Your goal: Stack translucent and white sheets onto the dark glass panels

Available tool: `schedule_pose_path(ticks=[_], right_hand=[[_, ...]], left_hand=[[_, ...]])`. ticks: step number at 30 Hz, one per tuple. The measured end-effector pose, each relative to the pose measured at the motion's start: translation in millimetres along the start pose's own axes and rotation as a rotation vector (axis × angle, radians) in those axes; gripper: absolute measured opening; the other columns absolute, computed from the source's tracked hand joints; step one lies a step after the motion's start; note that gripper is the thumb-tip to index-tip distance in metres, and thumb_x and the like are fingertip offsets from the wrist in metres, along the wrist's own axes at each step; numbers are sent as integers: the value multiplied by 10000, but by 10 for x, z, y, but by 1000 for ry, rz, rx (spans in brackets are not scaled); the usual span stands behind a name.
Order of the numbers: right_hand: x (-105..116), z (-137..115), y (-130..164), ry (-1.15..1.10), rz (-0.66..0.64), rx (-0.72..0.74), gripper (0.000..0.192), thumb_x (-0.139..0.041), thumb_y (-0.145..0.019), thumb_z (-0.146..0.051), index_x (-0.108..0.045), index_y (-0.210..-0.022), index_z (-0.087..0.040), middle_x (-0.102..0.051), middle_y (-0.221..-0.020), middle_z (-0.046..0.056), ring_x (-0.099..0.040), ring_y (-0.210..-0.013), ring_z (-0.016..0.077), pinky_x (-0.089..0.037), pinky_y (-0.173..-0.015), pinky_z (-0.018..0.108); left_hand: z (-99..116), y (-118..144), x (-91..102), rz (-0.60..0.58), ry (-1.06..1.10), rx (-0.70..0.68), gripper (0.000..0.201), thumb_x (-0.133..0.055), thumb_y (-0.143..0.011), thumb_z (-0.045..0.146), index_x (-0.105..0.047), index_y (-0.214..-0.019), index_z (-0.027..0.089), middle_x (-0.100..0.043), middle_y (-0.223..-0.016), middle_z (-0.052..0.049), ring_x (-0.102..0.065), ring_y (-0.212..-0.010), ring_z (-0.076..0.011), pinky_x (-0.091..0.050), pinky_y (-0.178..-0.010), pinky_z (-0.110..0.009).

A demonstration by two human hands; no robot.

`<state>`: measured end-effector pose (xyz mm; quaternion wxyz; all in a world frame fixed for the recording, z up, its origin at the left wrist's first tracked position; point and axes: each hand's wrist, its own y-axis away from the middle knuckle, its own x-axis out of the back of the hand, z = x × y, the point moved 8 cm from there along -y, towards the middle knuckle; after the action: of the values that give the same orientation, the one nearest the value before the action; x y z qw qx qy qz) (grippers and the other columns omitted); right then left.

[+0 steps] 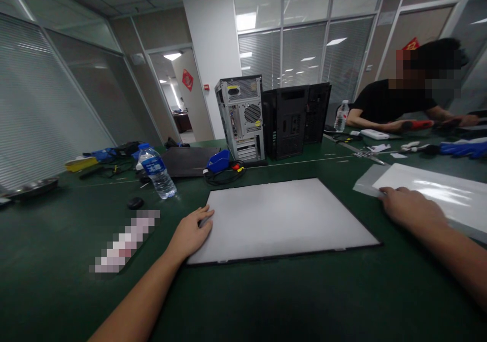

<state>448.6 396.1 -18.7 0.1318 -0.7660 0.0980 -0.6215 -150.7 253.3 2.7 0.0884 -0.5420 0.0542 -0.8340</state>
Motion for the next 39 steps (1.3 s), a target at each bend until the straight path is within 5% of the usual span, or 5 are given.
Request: schedule_pose_path(ticks=[5,11,18,28,39], right_hand=[[194,-281,79,65,-17,-50,581,-271,-917,-470,-533,-1307,-129,-616,-1099,231,-612,-918,376,-486,-708,527],[378,-1118,343,16,-22,80,634,-228,-939,-577,-503,-1373,-205,-667,-1047,160,-638,-883,321,-495,-754,477],[290,-2165,833,-238,-251,623,474,-363,-942,-506,-546,-1337,-321,-616,-1252,30,-590,-1093,229,-471,-958,441],[100,-1077,387,118,-113,95,689,-343,-865,-676,-658,-1165,-142,-593,-1186,219,-583,-1005,409,-462,-825,606],[289,-1515,455,-28,-16,222,592,-364,-890,-612,-687,-1125,-175,-636,-1174,120,-585,-1046,315,-462,-919,543]], left_hand=[[2,4,2,-5,-7,5,483,-487,-851,394,-642,-1264,196,-508,-1434,-57,-432,-1348,-254,-301,-1142,-418],[55,21,-9,-5,-48,-34,492,-446,-881,396,-610,-1305,208,-507,-1442,-65,-436,-1347,-261,-314,-1131,-431],[50,-8,-8,15,-58,-48,450,-473,-873,417,-663,-1241,241,-539,-1415,-58,-505,-1286,-278,-359,-1104,-430],[9,-21,-37,11,-35,-49,450,-464,-883,433,-658,-1247,255,-532,-1419,-55,-491,-1295,-287,-351,-1107,-444],[1,-19,-50,-2,-51,-41,465,-442,-896,453,-648,-1260,250,-469,-1463,-86,-470,-1310,-291,-348,-1102,-449]])
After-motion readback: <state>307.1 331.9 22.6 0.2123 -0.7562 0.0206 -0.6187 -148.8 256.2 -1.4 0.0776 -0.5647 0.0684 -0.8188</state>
